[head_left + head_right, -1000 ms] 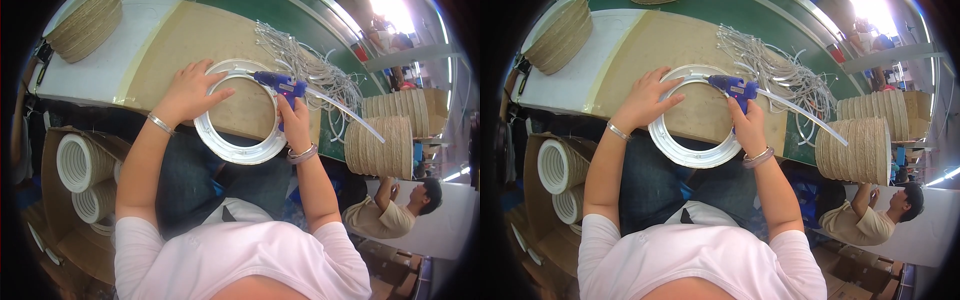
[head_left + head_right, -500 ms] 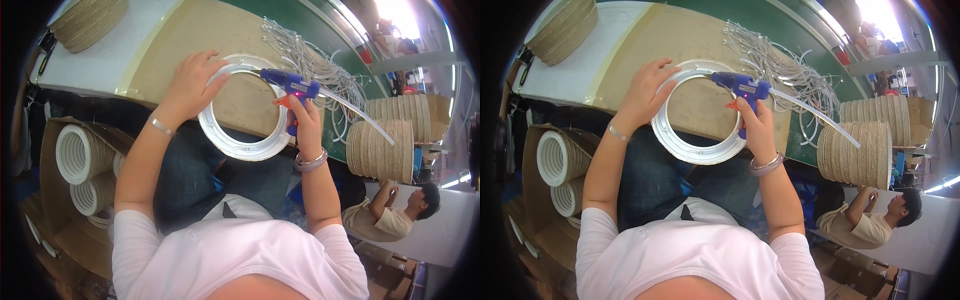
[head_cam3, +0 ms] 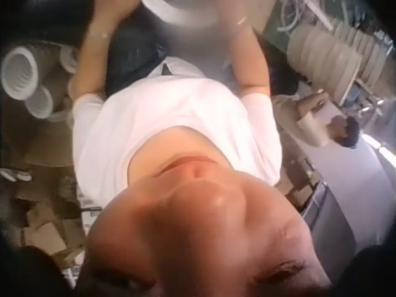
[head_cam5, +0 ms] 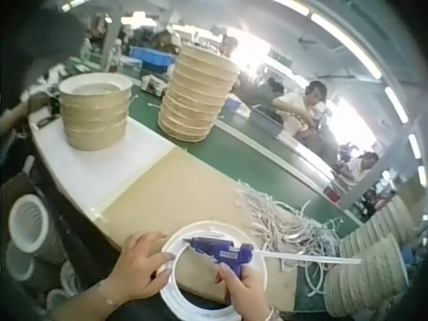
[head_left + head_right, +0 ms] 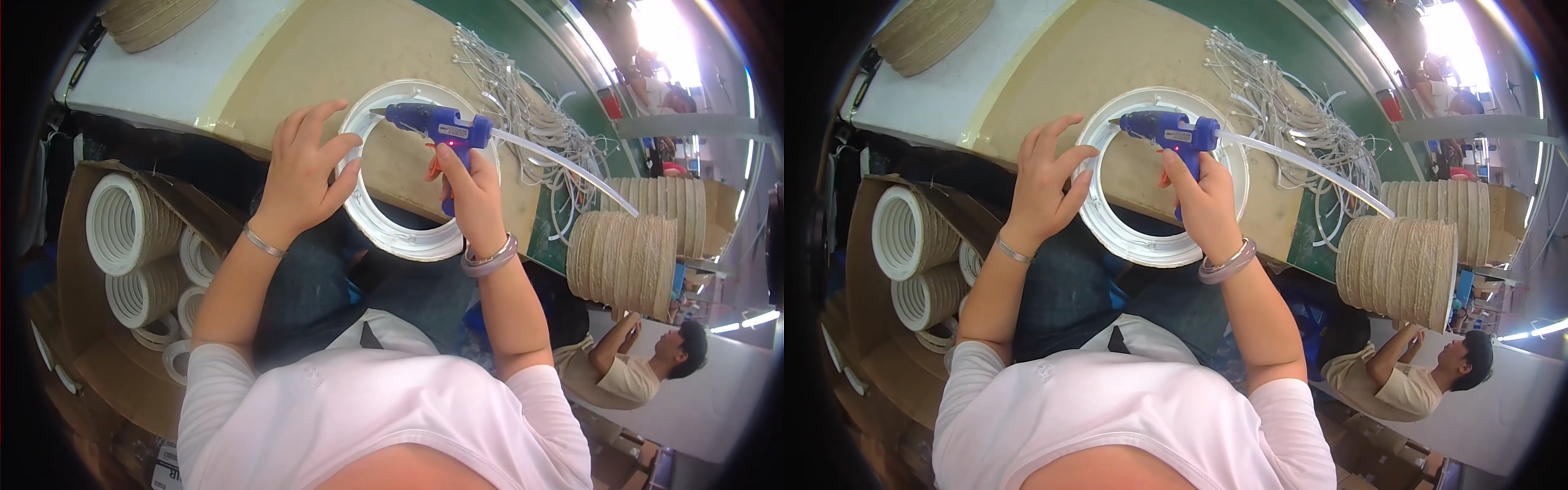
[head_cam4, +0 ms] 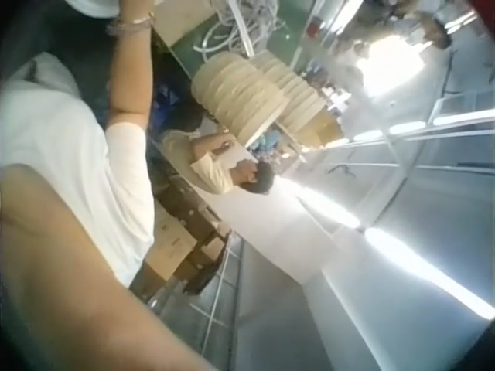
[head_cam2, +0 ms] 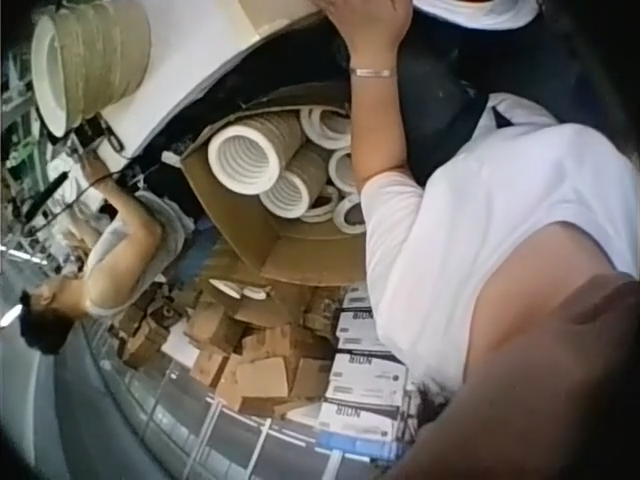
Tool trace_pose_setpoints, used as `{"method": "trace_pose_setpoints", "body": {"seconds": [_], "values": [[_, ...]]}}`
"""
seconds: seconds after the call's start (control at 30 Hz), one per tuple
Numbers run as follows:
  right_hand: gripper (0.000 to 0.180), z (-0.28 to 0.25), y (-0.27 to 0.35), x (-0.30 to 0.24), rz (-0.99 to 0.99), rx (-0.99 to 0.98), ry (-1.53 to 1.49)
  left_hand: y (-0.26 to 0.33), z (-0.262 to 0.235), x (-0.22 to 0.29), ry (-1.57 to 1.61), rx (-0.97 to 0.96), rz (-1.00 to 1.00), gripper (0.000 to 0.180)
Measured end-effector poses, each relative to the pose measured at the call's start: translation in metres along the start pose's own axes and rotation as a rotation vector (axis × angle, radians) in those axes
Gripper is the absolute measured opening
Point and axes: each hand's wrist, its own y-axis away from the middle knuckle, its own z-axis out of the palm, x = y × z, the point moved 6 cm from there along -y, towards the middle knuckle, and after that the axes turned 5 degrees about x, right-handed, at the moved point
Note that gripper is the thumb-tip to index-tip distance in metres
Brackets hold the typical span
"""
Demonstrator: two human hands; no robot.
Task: Using a hot glue gun to secure wiring onto circular plastic lighting fixture components.
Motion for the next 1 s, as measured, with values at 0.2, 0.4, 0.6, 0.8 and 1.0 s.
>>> {"method": "trace_pose_setpoints", "body": {"seconds": [0.2,0.4,0.6,0.8,1.0], "values": [[0.025,0.0004,0.0007,0.0017,0.011,0.009,0.025,0.0032,0.0038,-0.0034,0.035,0.013,-0.011,0.023],[0.024,-0.0011,0.0013,0.0030,0.035,0.014,0.039,0.0035,0.0048,-0.0042,0.015,0.000,-0.019,0.024],[0.024,-0.0046,0.0043,0.0050,0.050,0.045,0.035,0.0032,0.0049,-0.0049,-0.002,0.015,0.010,0.022],[0.024,-0.0085,0.0063,0.0068,0.057,0.038,0.026,0.0037,0.0045,-0.0048,-0.021,0.017,0.006,0.022],[0.025,-0.0091,0.0064,0.0082,0.052,0.028,0.097,0.0039,0.0046,-0.0047,-0.011,0.017,0.004,0.022]]}}
